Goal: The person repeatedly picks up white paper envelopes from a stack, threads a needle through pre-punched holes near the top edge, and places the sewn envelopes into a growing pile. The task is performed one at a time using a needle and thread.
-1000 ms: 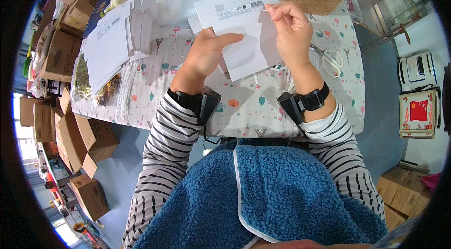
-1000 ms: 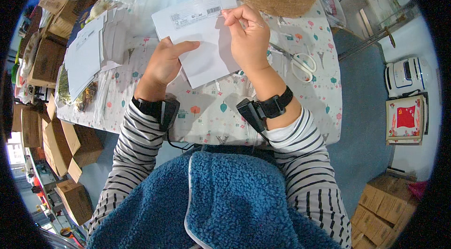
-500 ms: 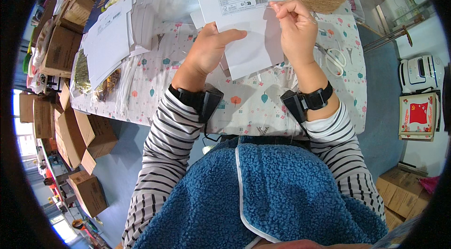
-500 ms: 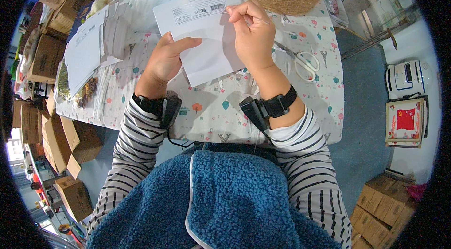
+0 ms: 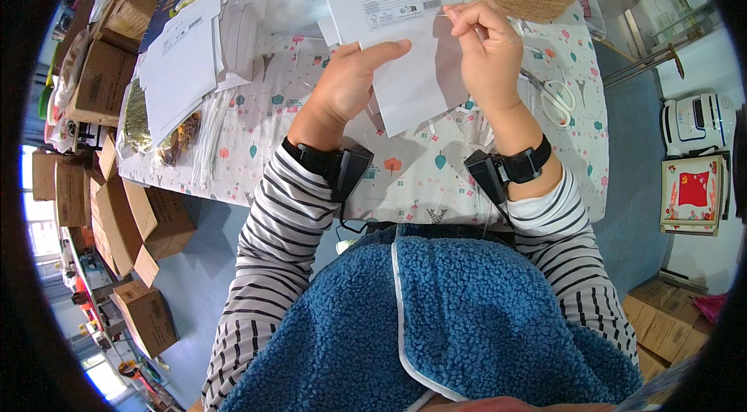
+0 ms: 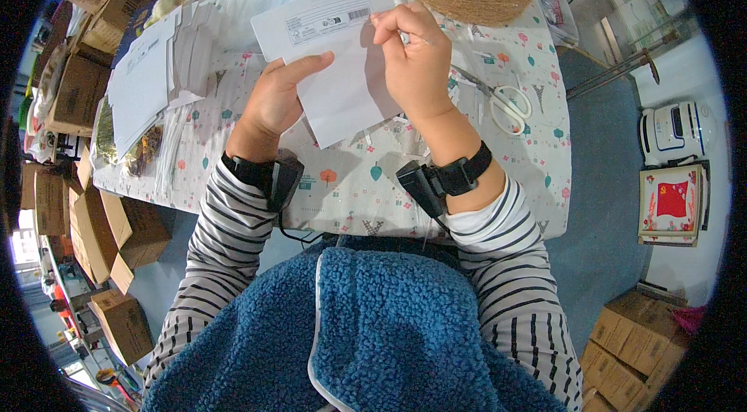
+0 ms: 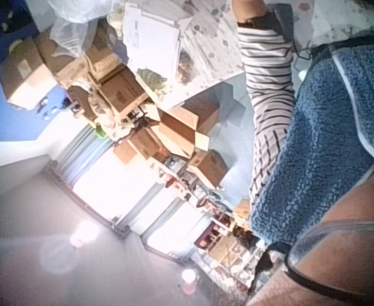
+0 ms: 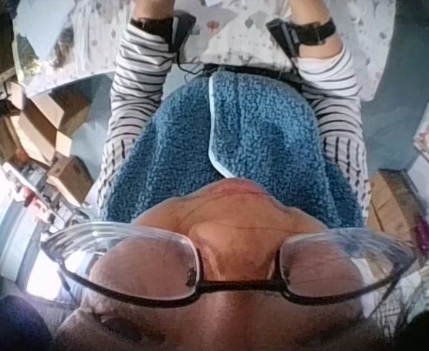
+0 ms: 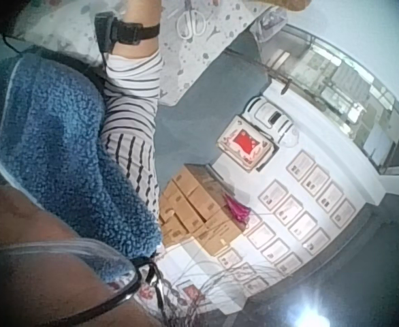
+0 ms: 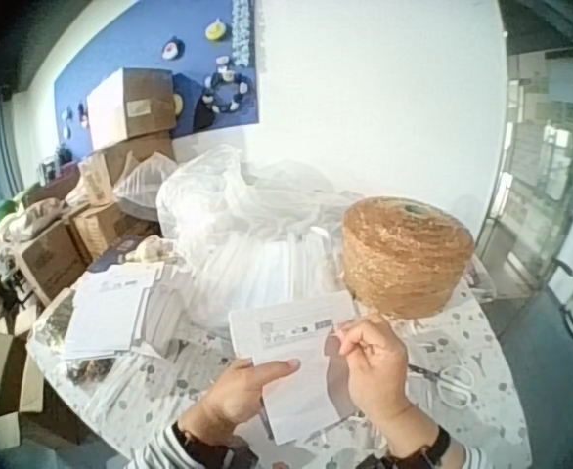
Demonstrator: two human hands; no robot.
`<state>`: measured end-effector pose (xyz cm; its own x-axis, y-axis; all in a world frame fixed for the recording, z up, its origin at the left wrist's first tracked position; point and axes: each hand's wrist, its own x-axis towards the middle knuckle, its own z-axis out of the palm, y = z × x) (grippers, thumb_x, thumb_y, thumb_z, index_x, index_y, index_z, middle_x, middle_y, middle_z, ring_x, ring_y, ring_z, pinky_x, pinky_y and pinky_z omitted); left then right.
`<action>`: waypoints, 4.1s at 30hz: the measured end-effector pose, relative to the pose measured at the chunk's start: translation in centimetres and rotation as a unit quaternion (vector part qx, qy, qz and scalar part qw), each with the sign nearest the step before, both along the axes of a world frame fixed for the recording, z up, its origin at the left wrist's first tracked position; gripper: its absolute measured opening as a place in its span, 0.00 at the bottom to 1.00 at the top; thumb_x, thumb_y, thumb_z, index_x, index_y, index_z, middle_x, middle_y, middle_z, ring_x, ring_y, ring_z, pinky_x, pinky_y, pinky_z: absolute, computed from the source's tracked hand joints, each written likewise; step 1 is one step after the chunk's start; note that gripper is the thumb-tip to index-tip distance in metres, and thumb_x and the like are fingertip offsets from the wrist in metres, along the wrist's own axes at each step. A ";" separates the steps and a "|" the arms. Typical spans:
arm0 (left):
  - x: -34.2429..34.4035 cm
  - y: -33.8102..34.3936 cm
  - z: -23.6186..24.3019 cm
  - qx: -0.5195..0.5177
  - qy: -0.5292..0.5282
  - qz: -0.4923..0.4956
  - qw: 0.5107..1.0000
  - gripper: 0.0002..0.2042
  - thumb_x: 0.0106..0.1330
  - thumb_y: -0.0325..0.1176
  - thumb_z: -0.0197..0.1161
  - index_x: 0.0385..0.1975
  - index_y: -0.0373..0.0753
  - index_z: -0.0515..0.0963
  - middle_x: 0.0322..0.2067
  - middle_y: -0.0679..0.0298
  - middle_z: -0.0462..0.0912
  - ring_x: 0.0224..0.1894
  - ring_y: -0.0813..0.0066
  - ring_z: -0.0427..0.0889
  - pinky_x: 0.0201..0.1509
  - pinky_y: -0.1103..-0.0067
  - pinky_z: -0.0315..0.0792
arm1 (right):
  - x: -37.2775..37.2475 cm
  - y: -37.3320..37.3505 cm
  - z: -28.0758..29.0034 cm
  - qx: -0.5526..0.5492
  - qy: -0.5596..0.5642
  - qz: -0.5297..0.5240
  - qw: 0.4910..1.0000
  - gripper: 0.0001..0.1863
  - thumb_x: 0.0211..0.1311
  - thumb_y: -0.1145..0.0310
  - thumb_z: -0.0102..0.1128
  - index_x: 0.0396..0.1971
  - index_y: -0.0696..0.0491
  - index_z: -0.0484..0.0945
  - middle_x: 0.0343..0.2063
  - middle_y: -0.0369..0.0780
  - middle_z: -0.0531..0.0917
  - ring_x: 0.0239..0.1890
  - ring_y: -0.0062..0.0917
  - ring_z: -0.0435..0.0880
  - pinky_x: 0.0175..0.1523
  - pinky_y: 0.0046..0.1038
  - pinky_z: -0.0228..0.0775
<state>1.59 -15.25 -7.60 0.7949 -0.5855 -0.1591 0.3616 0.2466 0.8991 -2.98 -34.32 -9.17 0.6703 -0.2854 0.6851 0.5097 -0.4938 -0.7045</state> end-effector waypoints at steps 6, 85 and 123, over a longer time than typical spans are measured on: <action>-0.1 0.1 -0.3 0.000 -0.019 -0.002 1.000 0.18 0.67 0.27 0.63 0.56 0.29 0.76 0.51 0.57 0.83 0.50 0.66 0.83 0.55 0.73 0.77 | 0.0 0.1 0.3 -0.113 -0.046 -0.041 0.992 0.10 0.58 0.88 0.55 0.25 0.55 0.73 0.29 0.37 0.80 0.40 0.28 0.86 0.46 0.25 0.77; 0.3 0.5 -0.6 -0.039 0.004 0.008 0.999 0.18 0.67 0.28 0.63 0.55 0.29 0.76 0.50 0.58 0.83 0.48 0.68 0.83 0.53 0.74 0.77 | -0.1 0.4 0.5 -0.161 -0.047 -0.004 0.986 0.11 0.51 0.90 0.53 0.23 0.56 0.73 0.25 0.38 0.75 0.30 0.30 0.80 0.37 0.29 0.73; 0.4 0.3 -0.5 -0.062 -0.014 0.015 0.998 0.18 0.69 0.26 0.62 0.57 0.28 0.74 0.51 0.56 0.82 0.49 0.65 0.84 0.54 0.72 0.79 | 0.1 -0.2 -0.1 0.015 -0.011 0.053 0.998 0.13 0.65 0.86 0.56 0.22 0.56 0.68 0.34 0.38 0.78 0.48 0.26 0.83 0.56 0.25 0.74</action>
<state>1.98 -14.94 -8.07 0.8149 -0.5758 -0.0656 0.3287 0.3659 0.8707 -2.90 -34.53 -9.28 0.6827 -0.2351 0.6919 0.5729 -0.4155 -0.7065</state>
